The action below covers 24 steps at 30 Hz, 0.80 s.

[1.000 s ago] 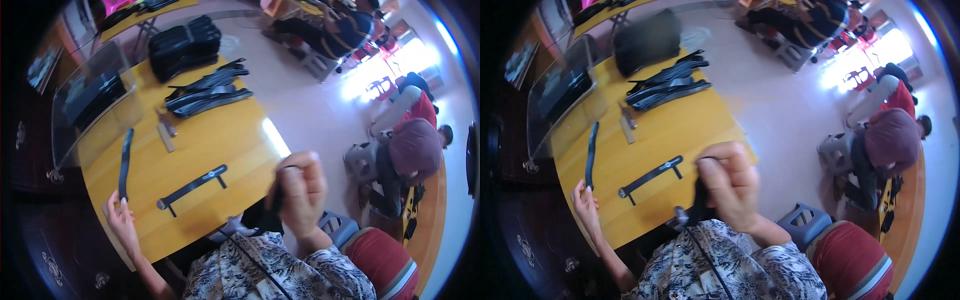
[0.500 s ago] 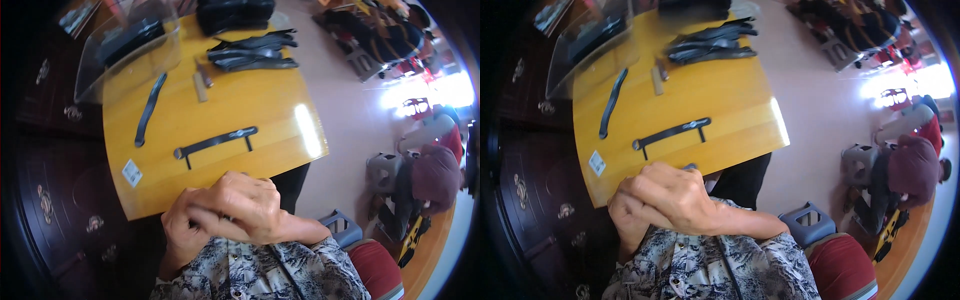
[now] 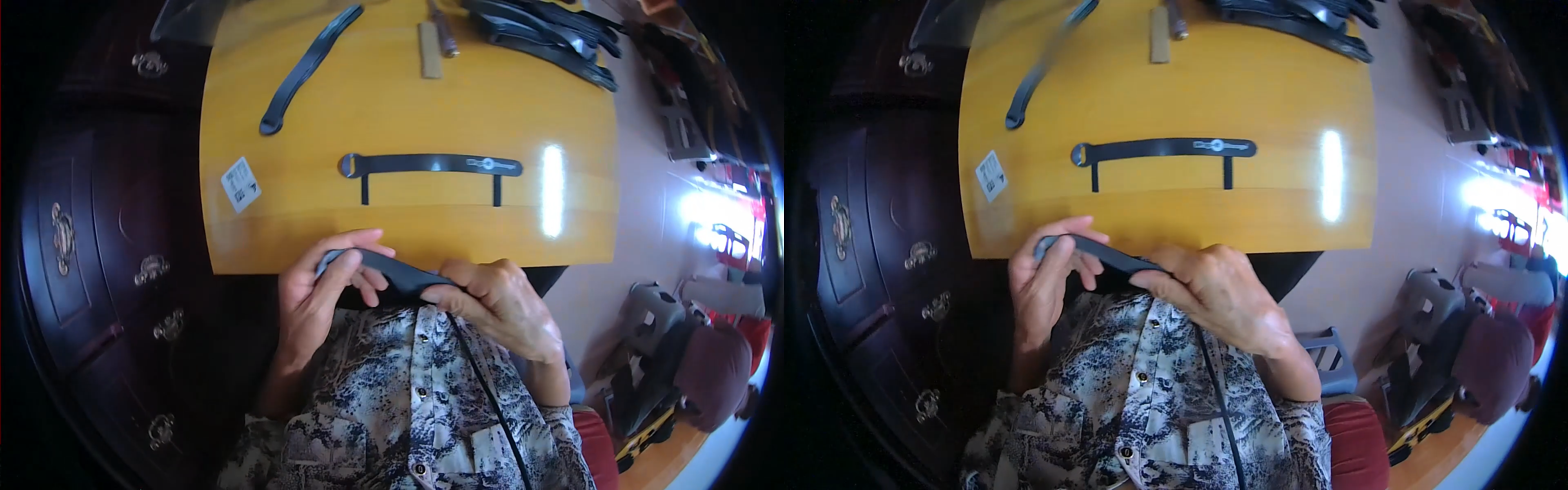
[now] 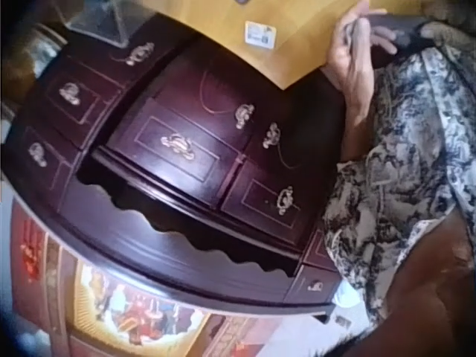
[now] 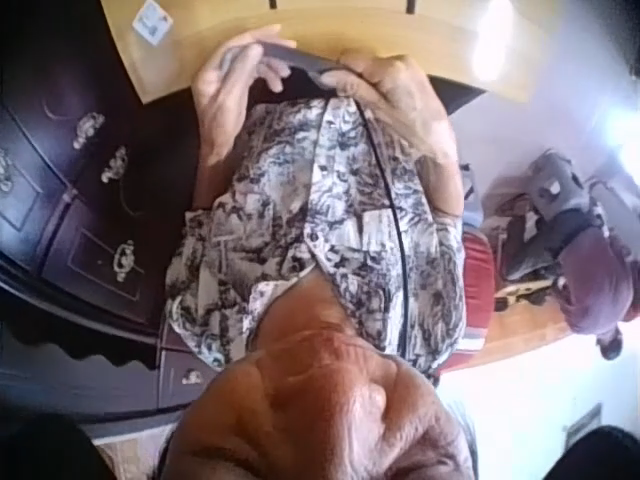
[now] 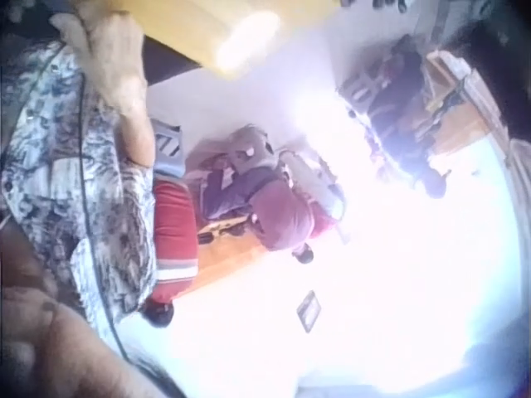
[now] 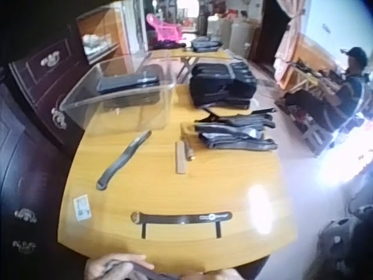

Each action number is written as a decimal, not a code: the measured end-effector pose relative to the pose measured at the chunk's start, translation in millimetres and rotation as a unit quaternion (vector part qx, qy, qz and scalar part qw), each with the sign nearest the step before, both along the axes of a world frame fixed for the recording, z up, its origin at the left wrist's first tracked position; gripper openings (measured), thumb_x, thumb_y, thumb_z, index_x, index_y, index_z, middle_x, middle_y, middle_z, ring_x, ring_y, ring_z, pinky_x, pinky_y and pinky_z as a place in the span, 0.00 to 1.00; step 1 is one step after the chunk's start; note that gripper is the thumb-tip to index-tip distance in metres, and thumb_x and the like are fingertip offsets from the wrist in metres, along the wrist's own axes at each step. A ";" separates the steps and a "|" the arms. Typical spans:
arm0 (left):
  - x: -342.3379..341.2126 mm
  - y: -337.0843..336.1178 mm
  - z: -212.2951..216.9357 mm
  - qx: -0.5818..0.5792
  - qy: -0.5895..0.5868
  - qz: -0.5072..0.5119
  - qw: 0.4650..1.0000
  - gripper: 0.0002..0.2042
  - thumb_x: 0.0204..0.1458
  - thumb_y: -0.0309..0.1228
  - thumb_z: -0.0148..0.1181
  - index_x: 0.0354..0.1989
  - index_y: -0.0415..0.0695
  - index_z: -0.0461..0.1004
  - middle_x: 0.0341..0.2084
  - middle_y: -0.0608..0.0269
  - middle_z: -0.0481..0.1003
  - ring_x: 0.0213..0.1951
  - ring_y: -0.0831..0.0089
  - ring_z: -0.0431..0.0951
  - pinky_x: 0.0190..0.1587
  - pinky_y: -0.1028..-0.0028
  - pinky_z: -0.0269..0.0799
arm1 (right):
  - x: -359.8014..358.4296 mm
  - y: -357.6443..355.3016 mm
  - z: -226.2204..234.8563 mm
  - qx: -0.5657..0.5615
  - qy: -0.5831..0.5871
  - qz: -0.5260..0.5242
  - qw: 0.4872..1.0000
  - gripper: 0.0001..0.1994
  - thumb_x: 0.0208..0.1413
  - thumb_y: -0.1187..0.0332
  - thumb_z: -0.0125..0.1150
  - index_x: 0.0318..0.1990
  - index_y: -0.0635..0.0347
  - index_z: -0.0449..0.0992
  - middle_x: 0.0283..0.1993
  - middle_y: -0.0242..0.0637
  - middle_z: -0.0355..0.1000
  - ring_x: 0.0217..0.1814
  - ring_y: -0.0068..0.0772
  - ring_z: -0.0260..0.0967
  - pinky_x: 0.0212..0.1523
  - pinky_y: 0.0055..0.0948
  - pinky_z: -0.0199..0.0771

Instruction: Stacking and aligning black flexible straps onto a mounting fixture on a wooden table.

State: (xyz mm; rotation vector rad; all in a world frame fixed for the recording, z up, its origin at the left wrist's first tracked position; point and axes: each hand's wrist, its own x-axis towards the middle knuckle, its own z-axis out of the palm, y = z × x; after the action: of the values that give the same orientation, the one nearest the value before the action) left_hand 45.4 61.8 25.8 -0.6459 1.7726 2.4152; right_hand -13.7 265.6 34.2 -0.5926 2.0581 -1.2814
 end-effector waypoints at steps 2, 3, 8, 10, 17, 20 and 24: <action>0.3 -5.5 -17.5 -0.022 -0.006 -0.068 0.997 0.10 0.59 0.24 0.48 0.44 0.31 0.71 0.31 0.53 0.76 0.24 0.72 0.76 0.24 0.79 0.70 | -4.4 6.5 -6.0 0.063 -0.020 0.005 0.998 0.12 0.54 0.61 0.60 0.32 0.63 0.75 0.25 0.48 0.70 0.29 0.51 0.69 0.30 0.39 0.69; -0.9 -6.1 -19.0 -0.035 -0.022 -0.055 0.998 0.09 0.58 0.23 0.50 0.42 0.31 0.73 0.29 0.56 0.76 0.24 0.71 0.77 0.23 0.79 0.70 | -7.8 6.3 -5.9 0.066 -0.015 -0.008 0.998 0.12 0.54 0.61 0.60 0.31 0.63 0.76 0.24 0.48 0.70 0.28 0.52 0.69 0.29 0.40 0.69; -5.9 -19.7 -30.2 -0.064 -0.033 -0.014 0.997 0.09 0.56 0.22 0.53 0.43 0.34 0.74 0.27 0.57 0.76 0.27 0.75 0.77 0.30 0.80 0.72 | -20.5 32.1 -15.9 0.021 -0.108 -0.130 0.985 0.07 0.56 0.71 0.59 0.33 0.67 0.77 0.22 0.32 0.72 0.23 0.19 0.69 0.25 0.20 0.72; -7.5 -21.3 -36.7 -0.096 0.014 -0.017 0.995 0.09 0.57 0.23 0.53 0.44 0.34 0.74 0.26 0.58 0.76 0.28 0.76 0.77 0.30 0.80 0.72 | -23.4 42.4 -20.6 -0.016 -0.155 -0.166 0.974 0.07 0.57 0.72 0.57 0.34 0.69 0.76 0.23 0.33 0.71 0.25 0.19 0.69 0.27 0.20 0.71; -22.6 -16.6 -38.0 -0.088 -0.027 -0.015 0.996 0.07 0.56 0.22 0.53 0.42 0.34 0.72 0.30 0.58 0.75 0.26 0.74 0.77 0.30 0.79 0.72 | -21.6 47.3 -22.6 -0.004 -0.180 -0.282 0.942 0.08 0.59 0.69 0.56 0.40 0.65 0.73 0.23 0.31 0.71 0.20 0.12 0.61 0.21 0.12 0.59; -27.8 -19.8 -40.9 -0.101 -0.016 -0.006 0.995 0.07 0.56 0.22 0.54 0.41 0.34 0.72 0.29 0.58 0.76 0.27 0.74 0.78 0.31 0.79 0.74 | -24.8 48.7 -29.5 -0.038 -0.166 -0.327 0.930 0.06 0.57 0.70 0.58 0.38 0.62 0.72 0.22 0.30 0.72 0.18 0.11 0.60 0.18 0.11 0.56; -33.7 -22.1 -47.0 -0.116 0.009 -0.002 0.993 0.07 0.55 0.20 0.55 0.41 0.33 0.72 0.32 0.57 0.76 0.30 0.74 0.79 0.32 0.78 0.76 | -28.6 51.6 -38.8 -0.032 -0.108 -0.389 0.914 0.05 0.54 0.71 0.62 0.34 0.61 0.72 0.20 0.30 0.72 0.15 0.12 0.59 0.16 0.10 0.55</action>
State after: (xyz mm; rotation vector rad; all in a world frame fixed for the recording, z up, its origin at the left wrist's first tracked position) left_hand 11.7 39.7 -21.2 -0.6421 2.0790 2.2380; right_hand -42.2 317.2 -4.6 0.3979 2.1290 -1.7477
